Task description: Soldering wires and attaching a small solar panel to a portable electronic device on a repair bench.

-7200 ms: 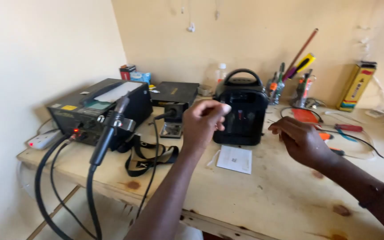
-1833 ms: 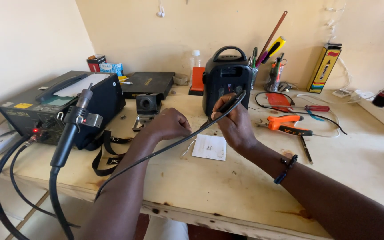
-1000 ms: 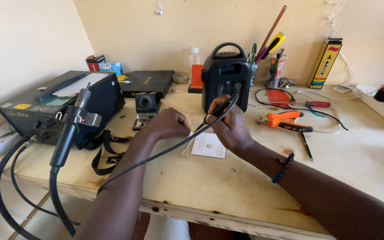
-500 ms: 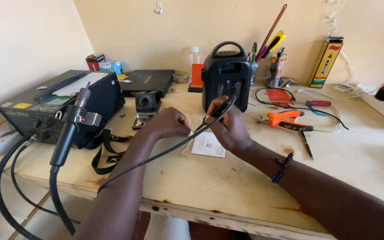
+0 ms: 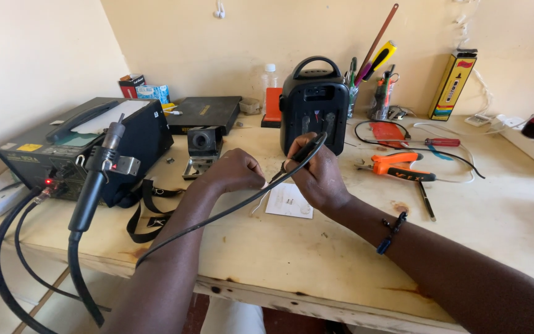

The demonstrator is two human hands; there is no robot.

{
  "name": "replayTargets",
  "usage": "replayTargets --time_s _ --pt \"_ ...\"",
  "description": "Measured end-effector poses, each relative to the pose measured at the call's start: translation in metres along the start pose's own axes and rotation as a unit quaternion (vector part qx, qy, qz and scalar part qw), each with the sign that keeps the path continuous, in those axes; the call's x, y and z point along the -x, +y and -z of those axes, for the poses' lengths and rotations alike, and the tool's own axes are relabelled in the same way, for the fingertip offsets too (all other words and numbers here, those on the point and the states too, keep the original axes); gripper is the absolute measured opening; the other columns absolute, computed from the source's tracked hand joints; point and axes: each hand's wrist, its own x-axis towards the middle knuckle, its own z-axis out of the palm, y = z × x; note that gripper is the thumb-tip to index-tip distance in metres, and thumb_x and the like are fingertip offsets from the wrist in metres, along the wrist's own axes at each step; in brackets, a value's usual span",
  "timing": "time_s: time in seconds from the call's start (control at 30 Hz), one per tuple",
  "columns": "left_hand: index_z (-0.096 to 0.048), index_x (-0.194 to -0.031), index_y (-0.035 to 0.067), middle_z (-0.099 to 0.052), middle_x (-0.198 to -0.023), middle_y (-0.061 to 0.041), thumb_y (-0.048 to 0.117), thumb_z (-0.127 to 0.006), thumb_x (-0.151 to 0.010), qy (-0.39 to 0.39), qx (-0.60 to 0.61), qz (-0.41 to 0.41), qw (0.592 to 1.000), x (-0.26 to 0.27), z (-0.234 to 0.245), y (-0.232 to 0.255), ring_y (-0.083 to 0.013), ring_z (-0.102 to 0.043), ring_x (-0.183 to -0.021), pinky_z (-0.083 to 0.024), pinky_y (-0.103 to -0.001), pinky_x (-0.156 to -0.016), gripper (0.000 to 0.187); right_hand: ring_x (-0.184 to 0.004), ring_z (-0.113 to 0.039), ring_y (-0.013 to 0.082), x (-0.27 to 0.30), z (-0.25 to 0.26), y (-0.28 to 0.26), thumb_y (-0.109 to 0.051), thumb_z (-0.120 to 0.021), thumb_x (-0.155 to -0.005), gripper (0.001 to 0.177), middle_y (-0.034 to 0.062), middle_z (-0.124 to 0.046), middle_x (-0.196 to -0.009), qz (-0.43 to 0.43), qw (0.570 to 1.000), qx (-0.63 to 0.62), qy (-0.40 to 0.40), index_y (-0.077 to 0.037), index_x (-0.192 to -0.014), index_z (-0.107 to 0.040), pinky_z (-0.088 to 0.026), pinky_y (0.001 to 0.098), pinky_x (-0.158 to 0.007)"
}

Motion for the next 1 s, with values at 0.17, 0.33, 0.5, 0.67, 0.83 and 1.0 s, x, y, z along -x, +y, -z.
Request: replayTargets --time_s 0.17,0.33,0.5,0.67,0.83,1.0 --pt "-0.089 -0.082 0.018 -0.081 -0.084 -0.016 0.036 -0.088 -0.071 -0.003 0.003 0.003 1.0 0.003 0.002 0.004 -0.0353 -0.076 -0.085 -0.059 -0.042 -0.075 0.022 -0.055 -0.056 0.0218 0.001 -0.001 0.005 0.004 -0.064 -0.092 0.012 0.0133 -0.056 -0.071 0.0 1.0 0.001 -0.002 -0.002 -0.102 -0.063 -0.047 0.032 -0.05" --pt "-0.089 -0.082 0.018 -0.081 -0.084 -0.016 0.036 -0.087 -0.07 -0.002 0.002 0.005 1.0 0.003 0.002 0.004 -0.0359 -0.077 -0.087 -0.059 -0.043 -0.076 0.021 -0.054 -0.055 0.0212 0.001 -0.001 0.006 0.004 -0.064 -0.092 0.012 0.0124 -0.056 -0.07 0.002 1.0 -0.001 -0.002 -0.002 -0.103 -0.063 -0.046 0.0317 -0.05" --pt "-0.088 -0.08 0.019 -0.081 -0.082 -0.015 0.036 -0.086 -0.068 -0.004 0.006 0.007 1.0 -0.001 -0.001 0.0 -0.0371 -0.077 -0.089 -0.059 -0.043 -0.079 0.021 -0.055 -0.055 0.021 0.002 -0.002 0.007 0.004 -0.064 -0.092 0.012 0.0118 -0.054 -0.071 -0.003 1.0 -0.013 -0.001 -0.003 -0.102 -0.062 -0.047 0.0318 -0.05" --pt "-0.088 -0.08 0.018 -0.081 -0.082 -0.016 0.037 -0.087 -0.069 0.0 0.012 0.001 1.0 -0.005 -0.002 -0.003 -0.0384 -0.076 -0.088 -0.059 -0.044 -0.079 0.022 -0.055 -0.055 0.0206 0.003 -0.003 0.009 0.004 -0.063 -0.092 0.013 0.0121 -0.055 -0.071 -0.002 1.0 -0.021 0.002 -0.003 -0.103 -0.062 -0.046 0.0317 -0.049" --pt "-0.088 -0.08 0.018 -0.081 -0.083 -0.016 0.037 -0.087 -0.069 0.002 0.007 0.0 1.0 -0.006 -0.003 -0.003 -0.04 -0.076 -0.09 -0.059 -0.045 -0.08 0.022 -0.055 -0.056 0.0212 0.0 -0.001 0.004 0.005 -0.064 -0.092 0.013 0.013 -0.056 -0.073 0.0 1.0 -0.014 0.009 -0.002 -0.102 -0.063 -0.047 0.032 -0.05" --pt "-0.088 -0.079 0.019 -0.08 -0.081 -0.016 0.037 -0.086 -0.073 -0.001 0.009 -0.006 1.0 -0.008 -0.003 -0.005 -0.0393 -0.076 -0.086 -0.059 -0.045 -0.078 0.02 -0.056 -0.057 0.0223 0.0 0.0 0.005 0.005 -0.063 -0.093 0.013 0.0135 -0.056 -0.072 0.007 1.0 -0.008 0.007 -0.002 -0.105 -0.062 -0.048 0.0329 -0.051"
